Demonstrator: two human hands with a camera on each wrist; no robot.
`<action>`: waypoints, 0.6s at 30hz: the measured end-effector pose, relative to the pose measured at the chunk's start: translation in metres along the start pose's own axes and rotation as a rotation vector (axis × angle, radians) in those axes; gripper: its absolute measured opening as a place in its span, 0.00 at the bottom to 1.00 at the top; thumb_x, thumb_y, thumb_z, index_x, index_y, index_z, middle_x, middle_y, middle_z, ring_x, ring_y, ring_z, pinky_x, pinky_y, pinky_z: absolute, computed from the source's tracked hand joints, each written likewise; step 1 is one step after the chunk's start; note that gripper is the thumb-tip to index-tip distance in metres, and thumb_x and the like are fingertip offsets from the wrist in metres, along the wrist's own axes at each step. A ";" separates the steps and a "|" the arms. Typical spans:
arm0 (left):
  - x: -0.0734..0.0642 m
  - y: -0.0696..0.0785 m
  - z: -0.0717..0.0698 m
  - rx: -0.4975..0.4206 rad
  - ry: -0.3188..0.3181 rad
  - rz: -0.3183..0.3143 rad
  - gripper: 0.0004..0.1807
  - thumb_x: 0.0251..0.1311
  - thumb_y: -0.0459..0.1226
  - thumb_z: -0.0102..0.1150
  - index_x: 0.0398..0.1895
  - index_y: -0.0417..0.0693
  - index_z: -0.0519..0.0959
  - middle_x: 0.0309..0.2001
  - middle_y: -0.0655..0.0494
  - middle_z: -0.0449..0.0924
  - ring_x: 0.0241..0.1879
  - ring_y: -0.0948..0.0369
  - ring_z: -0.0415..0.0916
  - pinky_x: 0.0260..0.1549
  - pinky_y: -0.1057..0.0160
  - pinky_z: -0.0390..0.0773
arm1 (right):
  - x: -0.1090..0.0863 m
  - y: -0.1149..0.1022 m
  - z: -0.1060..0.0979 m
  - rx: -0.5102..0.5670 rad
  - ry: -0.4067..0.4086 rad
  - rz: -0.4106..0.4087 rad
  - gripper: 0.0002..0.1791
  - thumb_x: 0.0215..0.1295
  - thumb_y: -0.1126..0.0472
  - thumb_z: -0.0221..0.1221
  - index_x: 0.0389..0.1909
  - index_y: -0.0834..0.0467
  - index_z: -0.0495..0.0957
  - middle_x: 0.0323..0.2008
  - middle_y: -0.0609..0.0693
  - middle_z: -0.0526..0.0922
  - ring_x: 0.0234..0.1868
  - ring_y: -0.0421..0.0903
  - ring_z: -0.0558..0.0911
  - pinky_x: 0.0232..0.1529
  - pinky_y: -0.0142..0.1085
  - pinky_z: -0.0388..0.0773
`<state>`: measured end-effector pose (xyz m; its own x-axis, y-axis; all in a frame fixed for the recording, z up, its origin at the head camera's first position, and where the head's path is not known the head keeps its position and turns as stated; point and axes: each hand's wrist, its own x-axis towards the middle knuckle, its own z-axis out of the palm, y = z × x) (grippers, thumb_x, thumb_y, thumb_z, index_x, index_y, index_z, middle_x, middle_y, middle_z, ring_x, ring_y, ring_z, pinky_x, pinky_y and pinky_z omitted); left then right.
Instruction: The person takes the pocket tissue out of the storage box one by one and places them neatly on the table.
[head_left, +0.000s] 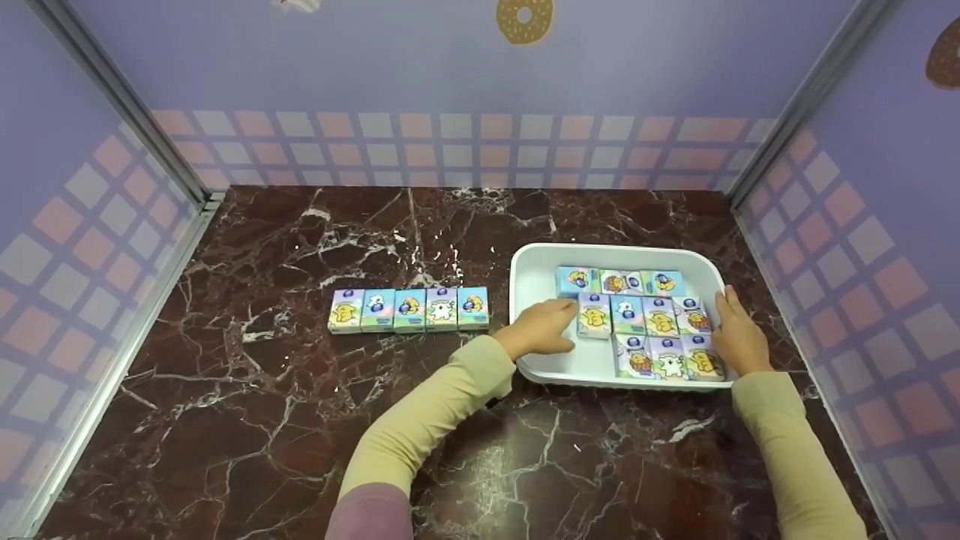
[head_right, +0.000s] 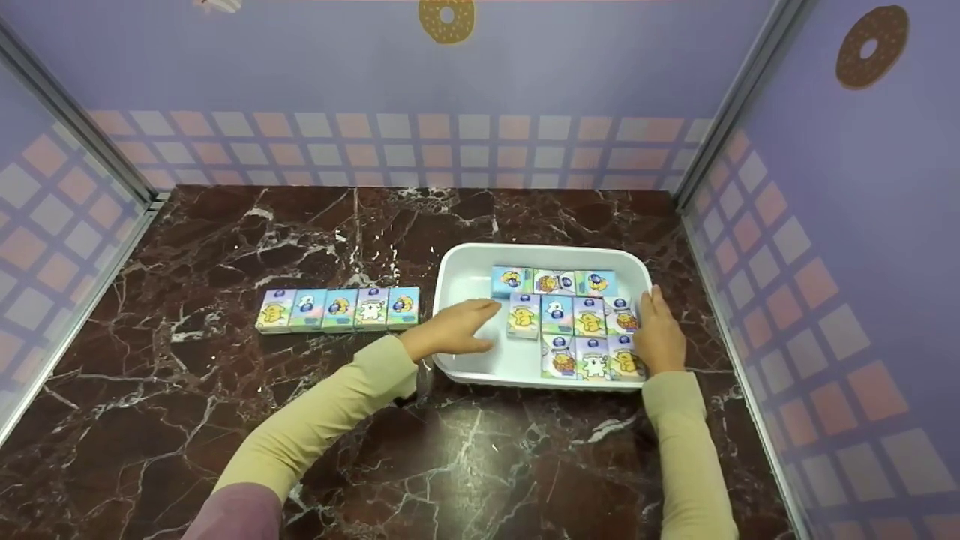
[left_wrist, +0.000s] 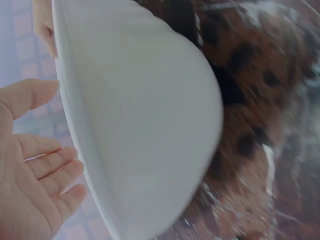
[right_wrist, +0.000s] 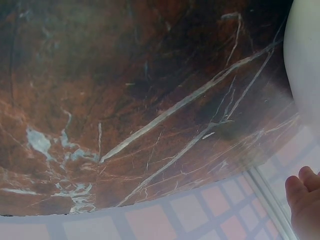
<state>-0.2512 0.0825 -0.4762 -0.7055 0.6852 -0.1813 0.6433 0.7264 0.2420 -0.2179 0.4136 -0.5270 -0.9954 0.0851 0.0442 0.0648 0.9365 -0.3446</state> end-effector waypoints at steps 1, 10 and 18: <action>0.002 0.004 0.000 0.026 -0.006 0.010 0.38 0.50 0.45 0.56 0.64 0.43 0.57 0.63 0.50 0.61 0.61 0.56 0.61 0.60 0.61 0.63 | 0.000 0.000 0.000 -0.002 -0.001 0.001 0.34 0.53 0.71 0.42 0.65 0.66 0.48 0.67 0.62 0.45 0.57 0.70 0.59 0.52 0.62 0.59; 0.018 0.033 0.009 0.124 -0.070 0.039 0.34 0.51 0.45 0.57 0.63 0.49 0.60 0.61 0.55 0.64 0.57 0.57 0.65 0.55 0.60 0.69 | 0.000 0.000 0.000 -0.008 0.004 0.002 0.34 0.53 0.71 0.41 0.65 0.67 0.49 0.67 0.63 0.46 0.57 0.70 0.59 0.53 0.61 0.58; 0.027 0.050 0.019 0.145 -0.112 0.027 0.38 0.49 0.47 0.59 0.65 0.51 0.57 0.63 0.58 0.62 0.60 0.60 0.62 0.56 0.61 0.68 | 0.000 -0.001 -0.001 0.000 0.011 -0.007 0.33 0.54 0.71 0.41 0.64 0.67 0.50 0.66 0.64 0.47 0.58 0.70 0.59 0.53 0.61 0.58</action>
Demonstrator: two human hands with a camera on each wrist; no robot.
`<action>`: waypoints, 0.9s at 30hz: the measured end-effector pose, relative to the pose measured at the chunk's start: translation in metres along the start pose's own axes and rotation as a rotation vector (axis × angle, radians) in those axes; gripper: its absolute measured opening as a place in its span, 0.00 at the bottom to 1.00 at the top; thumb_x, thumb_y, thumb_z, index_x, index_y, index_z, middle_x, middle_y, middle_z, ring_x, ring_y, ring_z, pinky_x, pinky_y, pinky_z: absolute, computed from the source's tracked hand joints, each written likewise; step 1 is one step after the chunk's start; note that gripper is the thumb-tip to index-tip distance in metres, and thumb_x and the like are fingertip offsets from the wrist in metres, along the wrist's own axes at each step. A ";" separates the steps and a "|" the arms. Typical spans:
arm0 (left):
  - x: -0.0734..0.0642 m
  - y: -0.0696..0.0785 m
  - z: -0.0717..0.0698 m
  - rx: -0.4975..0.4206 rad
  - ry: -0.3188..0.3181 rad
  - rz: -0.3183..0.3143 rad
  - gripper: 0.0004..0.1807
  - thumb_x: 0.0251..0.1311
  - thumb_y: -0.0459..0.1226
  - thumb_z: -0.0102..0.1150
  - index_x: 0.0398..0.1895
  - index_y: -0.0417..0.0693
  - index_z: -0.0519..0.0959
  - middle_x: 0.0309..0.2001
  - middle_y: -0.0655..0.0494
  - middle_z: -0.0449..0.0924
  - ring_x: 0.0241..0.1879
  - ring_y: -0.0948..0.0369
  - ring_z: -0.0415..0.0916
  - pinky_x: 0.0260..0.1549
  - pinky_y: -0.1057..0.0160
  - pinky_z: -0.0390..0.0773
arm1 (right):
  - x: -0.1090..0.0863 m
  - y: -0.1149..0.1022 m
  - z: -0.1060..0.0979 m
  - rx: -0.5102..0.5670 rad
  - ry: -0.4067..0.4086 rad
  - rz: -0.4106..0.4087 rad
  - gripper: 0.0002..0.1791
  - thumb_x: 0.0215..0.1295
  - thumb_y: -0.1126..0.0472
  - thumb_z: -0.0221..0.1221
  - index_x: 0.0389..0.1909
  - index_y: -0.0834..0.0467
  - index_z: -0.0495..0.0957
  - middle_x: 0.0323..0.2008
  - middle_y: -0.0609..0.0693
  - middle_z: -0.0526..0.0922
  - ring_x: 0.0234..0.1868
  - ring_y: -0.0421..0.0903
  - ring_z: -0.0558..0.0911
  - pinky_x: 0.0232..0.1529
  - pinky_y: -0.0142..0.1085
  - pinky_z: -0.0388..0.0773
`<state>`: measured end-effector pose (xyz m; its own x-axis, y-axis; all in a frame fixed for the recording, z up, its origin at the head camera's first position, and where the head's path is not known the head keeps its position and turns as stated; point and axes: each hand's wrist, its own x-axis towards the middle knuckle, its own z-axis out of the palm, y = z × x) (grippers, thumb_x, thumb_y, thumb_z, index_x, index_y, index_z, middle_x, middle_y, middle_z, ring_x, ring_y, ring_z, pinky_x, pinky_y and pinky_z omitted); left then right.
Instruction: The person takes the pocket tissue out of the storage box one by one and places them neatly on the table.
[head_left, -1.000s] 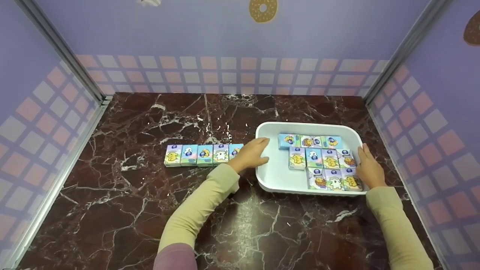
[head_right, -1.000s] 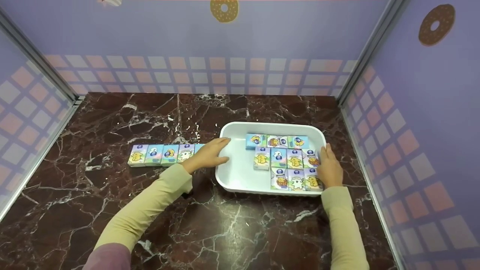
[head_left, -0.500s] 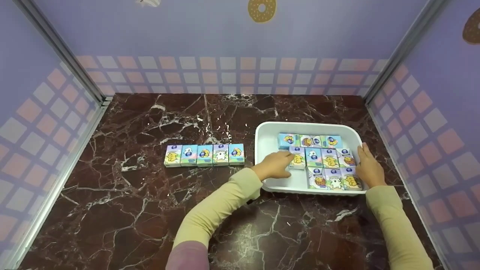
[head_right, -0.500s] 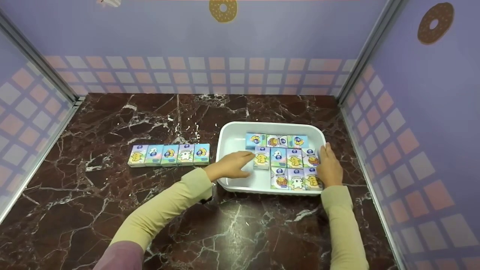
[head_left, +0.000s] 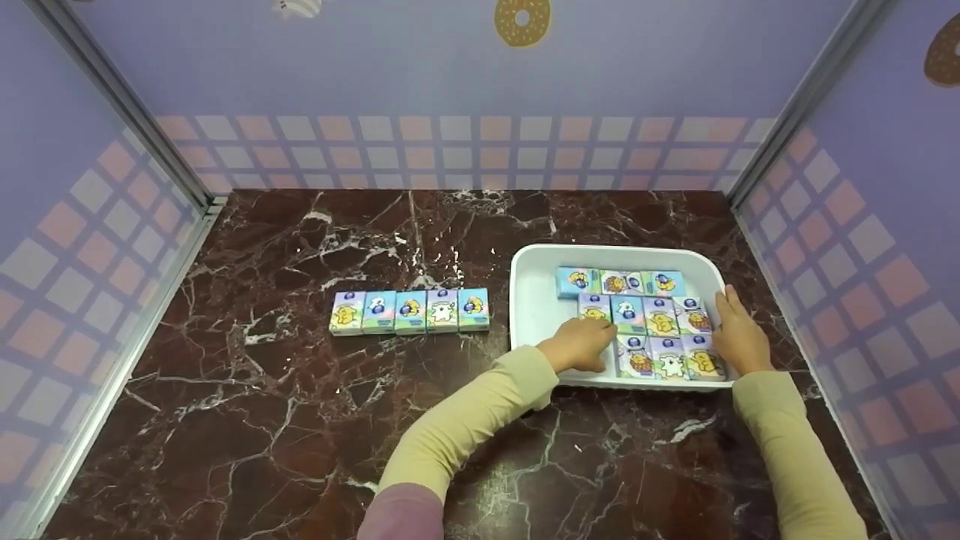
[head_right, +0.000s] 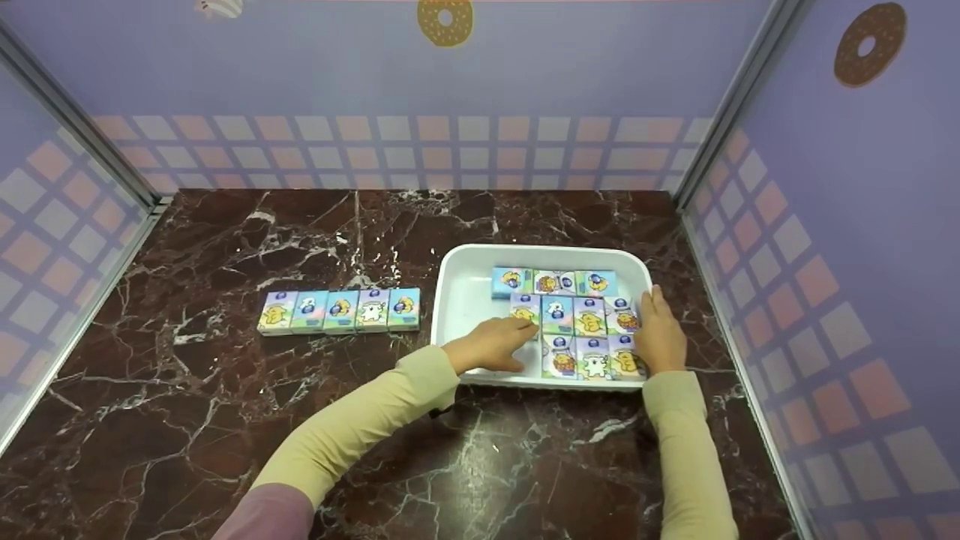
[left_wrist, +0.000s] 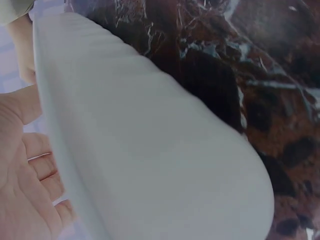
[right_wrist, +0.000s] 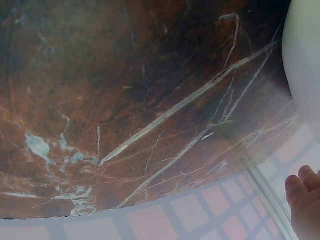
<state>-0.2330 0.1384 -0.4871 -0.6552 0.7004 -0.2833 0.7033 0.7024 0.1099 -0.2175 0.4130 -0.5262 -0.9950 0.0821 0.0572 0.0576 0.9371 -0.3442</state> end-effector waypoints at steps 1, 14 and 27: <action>0.001 0.001 0.001 0.007 0.000 0.002 0.38 0.49 0.48 0.59 0.64 0.51 0.58 0.62 0.58 0.62 0.59 0.60 0.63 0.55 0.61 0.68 | 0.000 0.000 0.000 0.000 -0.001 0.001 0.33 0.54 0.71 0.41 0.64 0.67 0.50 0.66 0.64 0.47 0.58 0.70 0.59 0.53 0.61 0.58; 0.015 0.014 0.015 0.069 0.026 -0.005 0.28 0.49 0.51 0.57 0.54 0.53 0.68 0.52 0.61 0.71 0.49 0.61 0.71 0.44 0.62 0.75 | 0.000 0.002 0.002 -0.007 0.017 -0.012 0.34 0.52 0.71 0.41 0.64 0.67 0.51 0.66 0.64 0.48 0.55 0.70 0.62 0.49 0.61 0.62; 0.027 0.023 0.023 0.049 0.054 -0.076 0.29 0.46 0.56 0.58 0.52 0.55 0.70 0.51 0.60 0.70 0.48 0.63 0.70 0.46 0.64 0.74 | -0.001 0.000 0.000 -0.002 0.005 -0.012 0.34 0.52 0.71 0.42 0.64 0.68 0.50 0.66 0.64 0.48 0.57 0.70 0.60 0.52 0.61 0.60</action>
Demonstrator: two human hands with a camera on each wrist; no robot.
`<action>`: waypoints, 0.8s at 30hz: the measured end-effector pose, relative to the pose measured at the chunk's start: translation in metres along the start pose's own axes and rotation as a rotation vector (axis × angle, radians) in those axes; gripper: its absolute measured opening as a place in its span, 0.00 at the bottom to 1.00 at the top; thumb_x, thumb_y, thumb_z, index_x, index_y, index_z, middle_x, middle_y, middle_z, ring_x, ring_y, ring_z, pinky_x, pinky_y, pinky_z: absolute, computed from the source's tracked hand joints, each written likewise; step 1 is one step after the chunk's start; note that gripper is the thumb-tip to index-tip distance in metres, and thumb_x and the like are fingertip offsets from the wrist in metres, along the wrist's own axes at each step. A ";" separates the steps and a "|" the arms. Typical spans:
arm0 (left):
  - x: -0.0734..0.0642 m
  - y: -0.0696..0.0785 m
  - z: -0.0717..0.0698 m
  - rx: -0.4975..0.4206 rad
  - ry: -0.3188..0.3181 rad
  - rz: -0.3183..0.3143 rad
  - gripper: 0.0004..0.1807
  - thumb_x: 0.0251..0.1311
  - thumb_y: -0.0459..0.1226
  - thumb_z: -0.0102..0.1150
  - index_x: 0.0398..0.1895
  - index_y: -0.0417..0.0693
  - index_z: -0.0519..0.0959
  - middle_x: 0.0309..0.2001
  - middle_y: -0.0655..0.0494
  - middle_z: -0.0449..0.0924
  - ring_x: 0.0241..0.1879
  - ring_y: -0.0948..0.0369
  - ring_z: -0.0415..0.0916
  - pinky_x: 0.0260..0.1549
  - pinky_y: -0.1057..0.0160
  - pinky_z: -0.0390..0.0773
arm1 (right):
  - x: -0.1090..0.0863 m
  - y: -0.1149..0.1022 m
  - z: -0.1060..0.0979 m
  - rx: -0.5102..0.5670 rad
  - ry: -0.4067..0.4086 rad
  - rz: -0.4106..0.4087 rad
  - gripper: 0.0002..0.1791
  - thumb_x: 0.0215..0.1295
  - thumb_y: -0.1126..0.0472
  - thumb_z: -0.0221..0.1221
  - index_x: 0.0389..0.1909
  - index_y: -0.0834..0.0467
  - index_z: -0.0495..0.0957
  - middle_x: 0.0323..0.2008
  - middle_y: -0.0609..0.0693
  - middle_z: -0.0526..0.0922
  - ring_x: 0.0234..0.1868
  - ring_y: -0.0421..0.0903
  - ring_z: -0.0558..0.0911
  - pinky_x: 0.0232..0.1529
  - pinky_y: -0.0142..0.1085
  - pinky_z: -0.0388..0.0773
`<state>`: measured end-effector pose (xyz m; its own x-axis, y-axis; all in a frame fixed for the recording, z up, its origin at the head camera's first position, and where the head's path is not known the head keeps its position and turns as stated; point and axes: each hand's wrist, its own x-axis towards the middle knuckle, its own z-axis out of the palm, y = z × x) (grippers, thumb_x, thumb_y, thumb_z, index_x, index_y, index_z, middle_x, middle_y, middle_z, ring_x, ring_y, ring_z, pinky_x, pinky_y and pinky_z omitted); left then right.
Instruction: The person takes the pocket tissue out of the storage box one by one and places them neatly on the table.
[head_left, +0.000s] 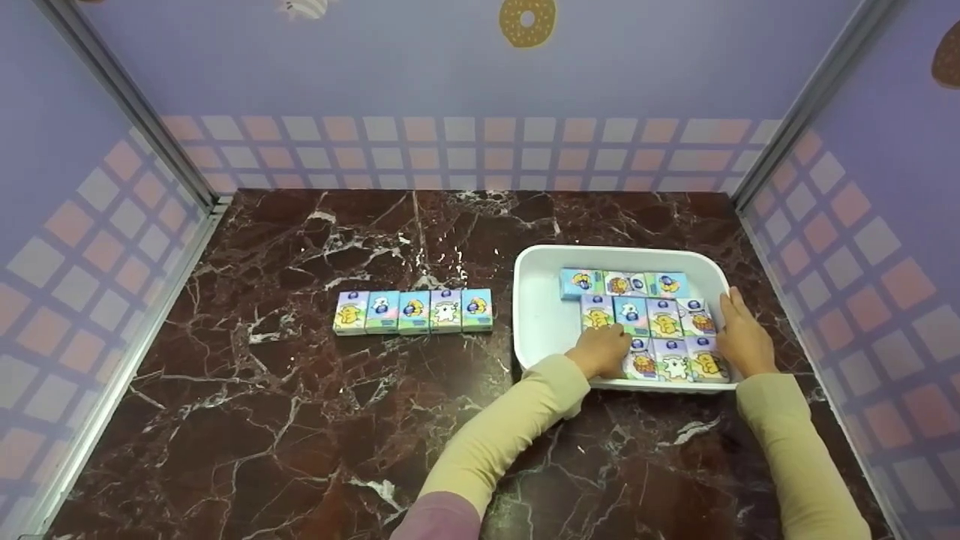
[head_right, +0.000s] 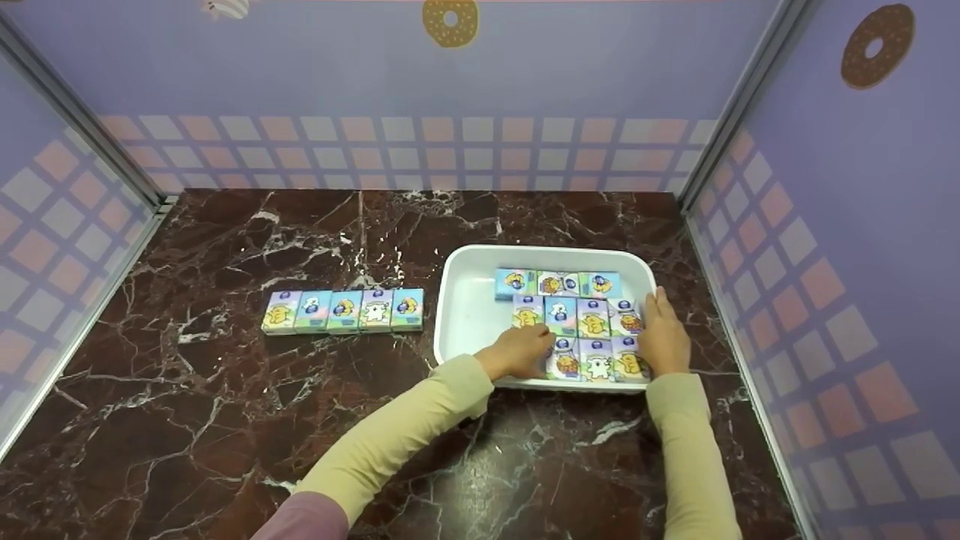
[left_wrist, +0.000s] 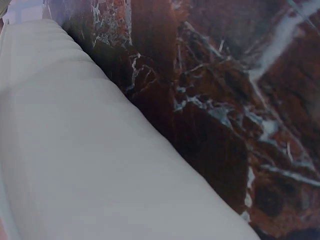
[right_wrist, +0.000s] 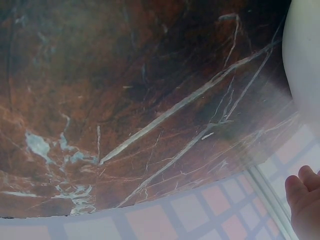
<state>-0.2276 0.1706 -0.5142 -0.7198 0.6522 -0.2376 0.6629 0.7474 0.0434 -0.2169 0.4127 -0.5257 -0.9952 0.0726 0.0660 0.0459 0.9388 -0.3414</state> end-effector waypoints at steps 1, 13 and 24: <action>0.001 0.001 0.000 0.003 -0.002 -0.010 0.30 0.46 0.56 0.58 0.52 0.55 0.70 0.51 0.60 0.69 0.49 0.62 0.70 0.47 0.64 0.73 | 0.000 0.000 0.000 0.001 -0.003 0.001 0.34 0.52 0.71 0.42 0.64 0.68 0.50 0.66 0.64 0.47 0.57 0.70 0.60 0.52 0.61 0.59; 0.003 0.009 -0.001 0.089 -0.026 -0.101 0.32 0.45 0.58 0.57 0.53 0.56 0.70 0.52 0.61 0.68 0.52 0.62 0.67 0.51 0.62 0.69 | 0.001 0.001 0.001 -0.002 -0.001 0.002 0.33 0.53 0.71 0.42 0.64 0.67 0.50 0.66 0.64 0.47 0.55 0.71 0.61 0.50 0.61 0.61; 0.003 0.012 0.000 0.137 0.029 -0.154 0.27 0.43 0.57 0.59 0.47 0.56 0.74 0.47 0.61 0.70 0.48 0.63 0.68 0.48 0.62 0.69 | 0.001 0.000 0.001 -0.027 0.003 -0.009 0.32 0.54 0.71 0.42 0.64 0.68 0.50 0.66 0.64 0.48 0.54 0.71 0.62 0.48 0.61 0.62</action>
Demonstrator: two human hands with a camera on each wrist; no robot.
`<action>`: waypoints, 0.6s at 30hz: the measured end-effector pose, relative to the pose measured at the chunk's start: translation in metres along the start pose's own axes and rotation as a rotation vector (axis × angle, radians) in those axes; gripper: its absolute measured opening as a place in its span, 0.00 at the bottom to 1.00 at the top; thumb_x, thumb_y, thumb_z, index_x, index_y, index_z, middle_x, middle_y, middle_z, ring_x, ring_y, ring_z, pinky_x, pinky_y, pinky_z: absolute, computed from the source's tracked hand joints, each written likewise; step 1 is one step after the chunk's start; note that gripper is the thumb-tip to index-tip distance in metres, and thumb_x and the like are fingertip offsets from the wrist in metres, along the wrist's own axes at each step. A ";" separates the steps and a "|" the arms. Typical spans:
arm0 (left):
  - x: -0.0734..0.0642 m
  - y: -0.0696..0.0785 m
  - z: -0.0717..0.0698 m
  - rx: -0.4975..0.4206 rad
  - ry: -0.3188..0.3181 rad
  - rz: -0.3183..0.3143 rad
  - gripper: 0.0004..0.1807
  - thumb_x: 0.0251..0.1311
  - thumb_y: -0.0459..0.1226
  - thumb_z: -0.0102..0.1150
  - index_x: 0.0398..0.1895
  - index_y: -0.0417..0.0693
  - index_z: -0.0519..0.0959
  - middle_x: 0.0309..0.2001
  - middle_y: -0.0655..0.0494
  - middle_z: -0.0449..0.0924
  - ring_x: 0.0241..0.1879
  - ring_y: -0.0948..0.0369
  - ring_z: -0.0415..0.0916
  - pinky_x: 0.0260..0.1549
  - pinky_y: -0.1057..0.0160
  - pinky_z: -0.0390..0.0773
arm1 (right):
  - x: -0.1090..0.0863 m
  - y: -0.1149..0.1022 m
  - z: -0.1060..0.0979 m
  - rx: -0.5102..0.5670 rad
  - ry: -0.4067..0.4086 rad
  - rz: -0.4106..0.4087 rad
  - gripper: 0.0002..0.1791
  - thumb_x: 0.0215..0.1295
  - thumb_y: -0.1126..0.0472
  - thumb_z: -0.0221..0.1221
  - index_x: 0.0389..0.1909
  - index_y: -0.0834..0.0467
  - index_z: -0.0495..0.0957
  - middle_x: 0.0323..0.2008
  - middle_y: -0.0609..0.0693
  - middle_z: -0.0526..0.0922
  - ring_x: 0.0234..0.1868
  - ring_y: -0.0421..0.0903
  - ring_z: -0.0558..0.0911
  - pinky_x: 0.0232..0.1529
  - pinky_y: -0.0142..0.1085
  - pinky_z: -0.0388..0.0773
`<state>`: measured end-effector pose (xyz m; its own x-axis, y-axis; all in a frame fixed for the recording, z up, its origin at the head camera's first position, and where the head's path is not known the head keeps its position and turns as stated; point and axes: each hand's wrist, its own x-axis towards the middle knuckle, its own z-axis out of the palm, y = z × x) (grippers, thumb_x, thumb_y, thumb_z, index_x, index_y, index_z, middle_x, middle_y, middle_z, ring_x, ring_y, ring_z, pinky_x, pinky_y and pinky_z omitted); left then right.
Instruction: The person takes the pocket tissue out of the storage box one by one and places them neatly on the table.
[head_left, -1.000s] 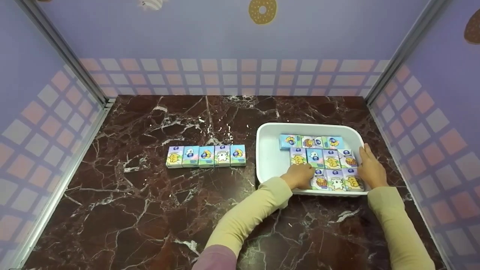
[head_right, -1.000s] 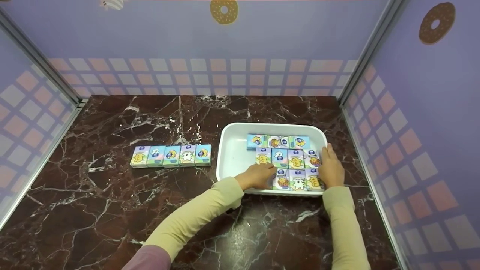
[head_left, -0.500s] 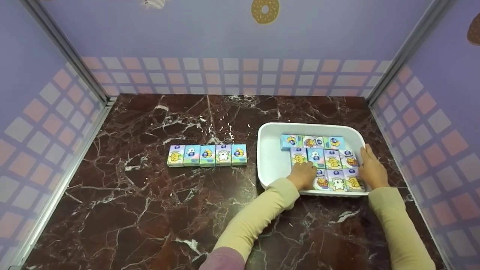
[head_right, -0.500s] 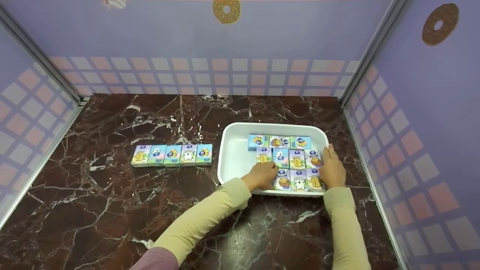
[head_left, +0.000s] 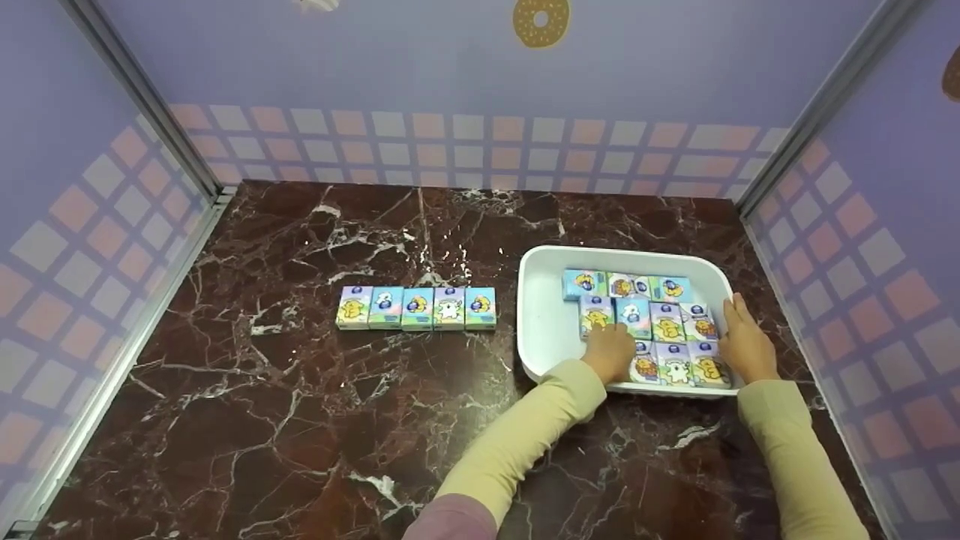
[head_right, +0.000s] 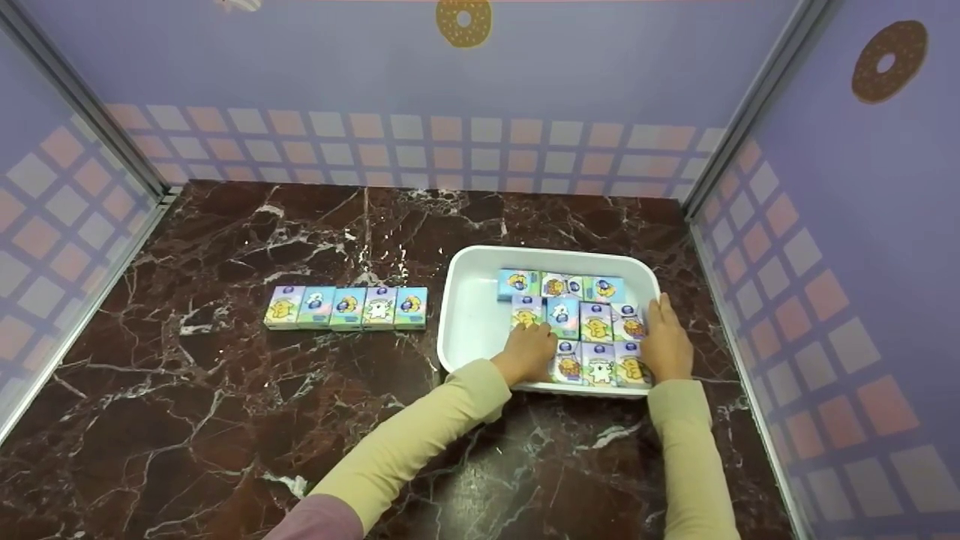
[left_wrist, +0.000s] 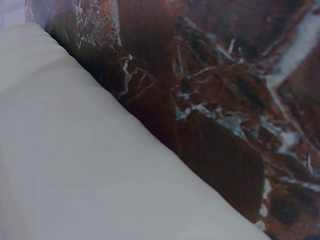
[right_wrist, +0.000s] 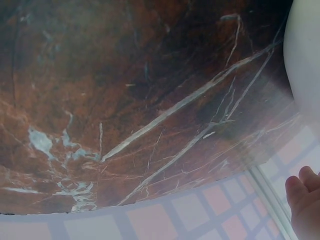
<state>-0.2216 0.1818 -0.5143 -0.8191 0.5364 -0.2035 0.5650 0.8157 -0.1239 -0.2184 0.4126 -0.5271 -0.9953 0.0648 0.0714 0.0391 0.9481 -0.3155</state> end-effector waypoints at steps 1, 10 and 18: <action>0.000 0.000 0.000 -0.001 0.003 -0.002 0.27 0.43 0.57 0.59 0.47 0.56 0.74 0.46 0.61 0.71 0.47 0.63 0.68 0.48 0.62 0.69 | 0.000 0.000 0.000 -0.001 0.000 0.002 0.32 0.54 0.71 0.42 0.64 0.68 0.50 0.66 0.64 0.48 0.54 0.71 0.63 0.48 0.61 0.63; 0.004 -0.003 0.005 -0.051 0.000 -0.018 0.30 0.41 0.59 0.59 0.47 0.54 0.72 0.46 0.60 0.71 0.47 0.63 0.69 0.48 0.64 0.70 | 0.000 0.000 0.000 0.000 -0.001 0.016 0.33 0.53 0.72 0.43 0.64 0.68 0.51 0.66 0.64 0.47 0.54 0.71 0.63 0.48 0.62 0.62; 0.006 -0.007 0.003 -0.108 -0.044 -0.010 0.35 0.36 0.63 0.60 0.47 0.53 0.73 0.47 0.59 0.71 0.48 0.61 0.69 0.47 0.64 0.71 | -0.001 0.000 0.000 -0.003 0.003 0.010 0.33 0.53 0.71 0.44 0.64 0.67 0.51 0.66 0.64 0.47 0.53 0.71 0.63 0.48 0.62 0.62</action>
<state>-0.2302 0.1781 -0.5174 -0.8182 0.5198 -0.2457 0.5407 0.8409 -0.0215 -0.2170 0.4122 -0.5269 -0.9947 0.0749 0.0710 0.0491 0.9484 -0.3132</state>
